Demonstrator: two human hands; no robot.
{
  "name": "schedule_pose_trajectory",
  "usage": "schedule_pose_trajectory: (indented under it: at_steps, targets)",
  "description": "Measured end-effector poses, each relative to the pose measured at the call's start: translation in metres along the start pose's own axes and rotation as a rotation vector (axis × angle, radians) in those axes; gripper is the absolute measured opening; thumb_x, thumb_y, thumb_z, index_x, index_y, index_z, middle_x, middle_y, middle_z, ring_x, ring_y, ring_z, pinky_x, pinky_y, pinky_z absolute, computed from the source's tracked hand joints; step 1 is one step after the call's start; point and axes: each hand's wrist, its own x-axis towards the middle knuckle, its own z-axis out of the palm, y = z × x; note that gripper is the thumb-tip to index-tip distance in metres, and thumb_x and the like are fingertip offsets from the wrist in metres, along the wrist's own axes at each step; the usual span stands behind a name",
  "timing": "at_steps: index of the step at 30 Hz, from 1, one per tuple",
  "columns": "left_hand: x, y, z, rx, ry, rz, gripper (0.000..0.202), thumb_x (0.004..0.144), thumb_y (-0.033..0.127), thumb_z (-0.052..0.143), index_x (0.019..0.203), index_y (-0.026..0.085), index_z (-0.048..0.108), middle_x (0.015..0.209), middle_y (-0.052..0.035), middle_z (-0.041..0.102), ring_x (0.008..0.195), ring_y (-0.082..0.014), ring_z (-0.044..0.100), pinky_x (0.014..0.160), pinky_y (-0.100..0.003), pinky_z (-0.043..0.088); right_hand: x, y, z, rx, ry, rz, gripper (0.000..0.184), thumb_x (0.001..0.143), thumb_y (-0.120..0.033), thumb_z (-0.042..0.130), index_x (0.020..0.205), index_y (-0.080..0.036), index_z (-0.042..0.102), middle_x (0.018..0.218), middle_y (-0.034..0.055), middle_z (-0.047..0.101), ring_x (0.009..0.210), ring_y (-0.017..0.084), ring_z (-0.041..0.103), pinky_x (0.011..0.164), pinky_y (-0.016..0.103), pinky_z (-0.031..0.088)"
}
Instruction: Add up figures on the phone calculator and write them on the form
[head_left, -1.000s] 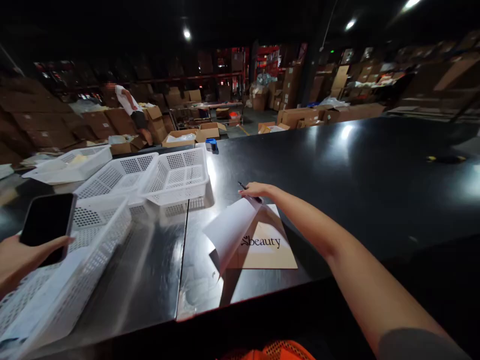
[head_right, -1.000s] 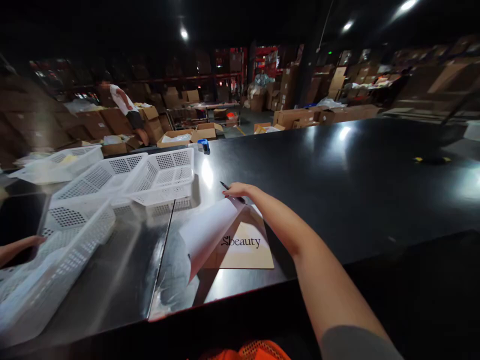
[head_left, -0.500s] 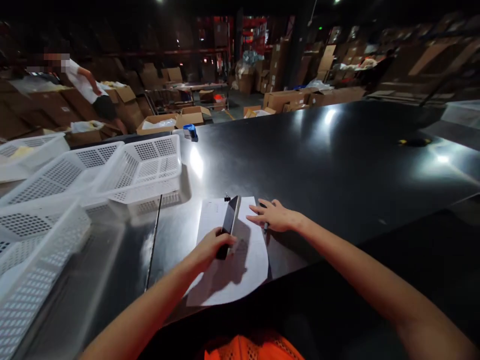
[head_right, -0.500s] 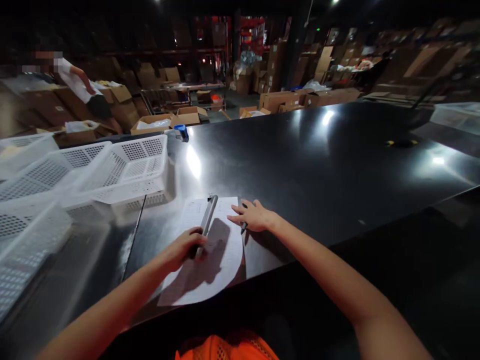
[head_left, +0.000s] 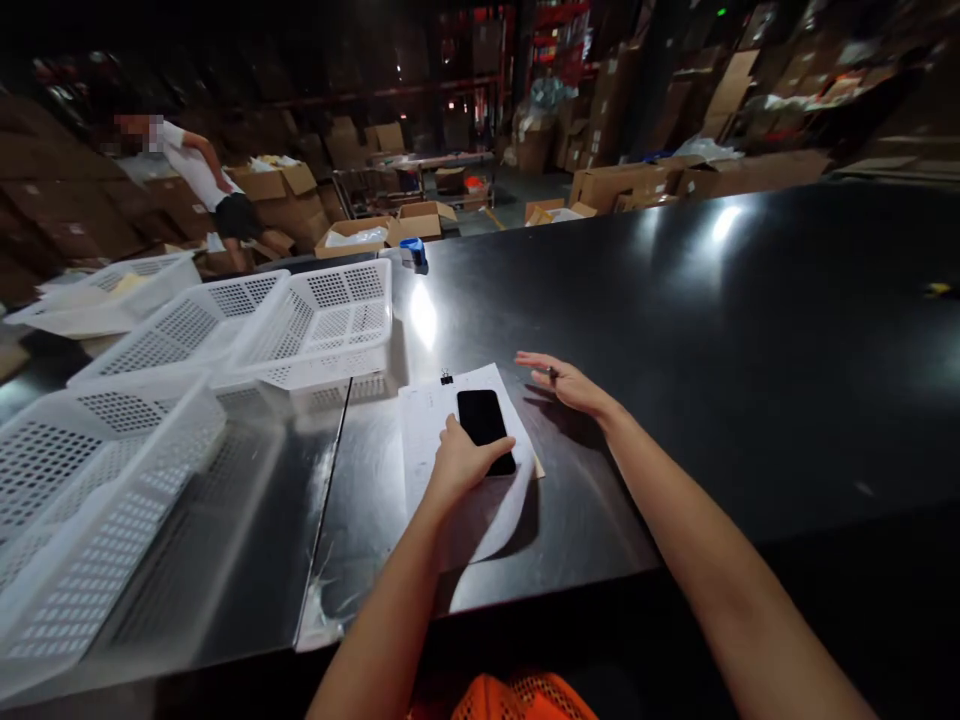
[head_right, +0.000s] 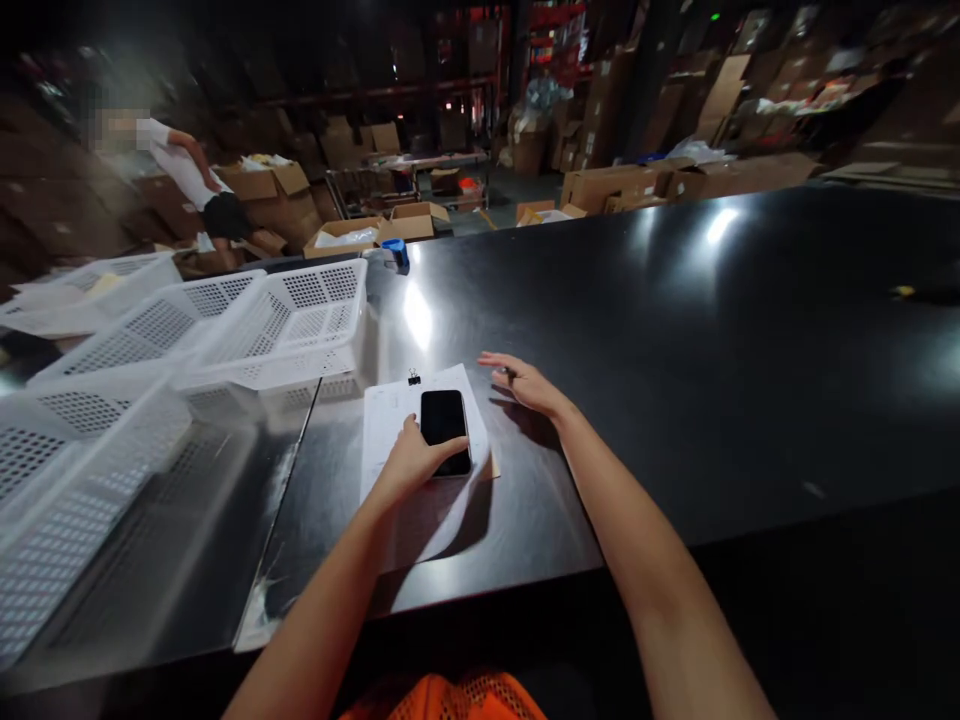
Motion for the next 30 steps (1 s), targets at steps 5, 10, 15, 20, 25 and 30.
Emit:
schedule_pose_trajectory:
  at_steps: [5,10,15,20,25,30]
  targets:
    - [-0.016,0.011,-0.001,0.38,0.028,0.072,0.107,0.076,0.062,0.073,0.154,0.005,0.027,0.123,-0.0287,0.058,0.111,-0.0475,0.056,0.089,-0.058,0.045,-0.026,0.015,-0.011,0.344,0.572,0.128,0.071,0.083,-0.052,0.055,0.142,-0.022,0.03,0.112,0.0088,0.064,0.07,0.013,0.061,0.055,0.024,0.047]
    - [-0.054,0.002,0.029,0.763,0.21,0.638,0.088,0.084,0.06,0.065,0.149,0.006,0.041,0.138,-0.0241,0.052,0.131,-0.0433,0.044,0.108,-0.058,0.038,-0.042,0.007,-0.009,0.453,0.624,0.193,0.105,0.076,-0.035,0.064,0.152,-0.039,-0.007,0.112,0.003,0.06,0.054,0.01,0.06,0.043,0.019,0.04]
    - [-0.088,-0.031,0.065,0.737,0.09,1.039,0.08,0.093,0.071,0.035,0.144,0.012,0.05,0.148,-0.025,0.044,0.141,-0.0482,0.031,0.109,-0.067,0.028,-0.046,0.01,-0.004,-0.265,0.234,0.314,0.057,0.091,-0.015,0.039,0.146,-0.025,0.047,0.113,0.0107,0.066,0.078,0.018,0.069,0.076,0.037,0.059]
    - [-0.094,-0.043,0.078,0.711,0.117,1.057,0.087,0.084,0.077,0.046,0.14,0.011,0.056,0.148,-0.0266,0.042,0.145,-0.0499,0.018,0.112,-0.071,0.006,-0.05,0.002,0.012,-0.793,0.233,0.206,0.042,0.097,-0.026,0.048,0.136,-0.027,0.062,0.146,0.0174,0.046,0.126,0.037,0.048,0.1,0.057,0.045]
    - [-0.097,-0.039,0.086,0.727,0.143,1.058,0.099,0.057,0.069,0.081,0.133,0.009,0.062,0.14,-0.0288,0.051,0.147,-0.046,0.016,0.117,-0.067,0.005,-0.053,-0.026,0.047,-0.732,0.197,-0.295,0.04,0.099,-0.05,0.047,0.134,-0.035,0.062,0.156,0.0084,0.034,0.137,0.034,0.032,0.108,0.057,0.031]
    - [-0.101,-0.044,0.097,0.714,0.199,1.03,0.105,0.048,0.068,0.086,0.132,0.009,0.063,0.138,-0.0285,0.054,0.143,-0.0441,0.024,0.116,-0.059,0.011,-0.057,-0.03,0.069,-0.663,-0.046,-0.34,0.04,0.104,-0.05,0.035,0.124,-0.037,0.067,0.158,0.0007,0.036,0.142,0.033,0.024,0.106,0.059,0.02]
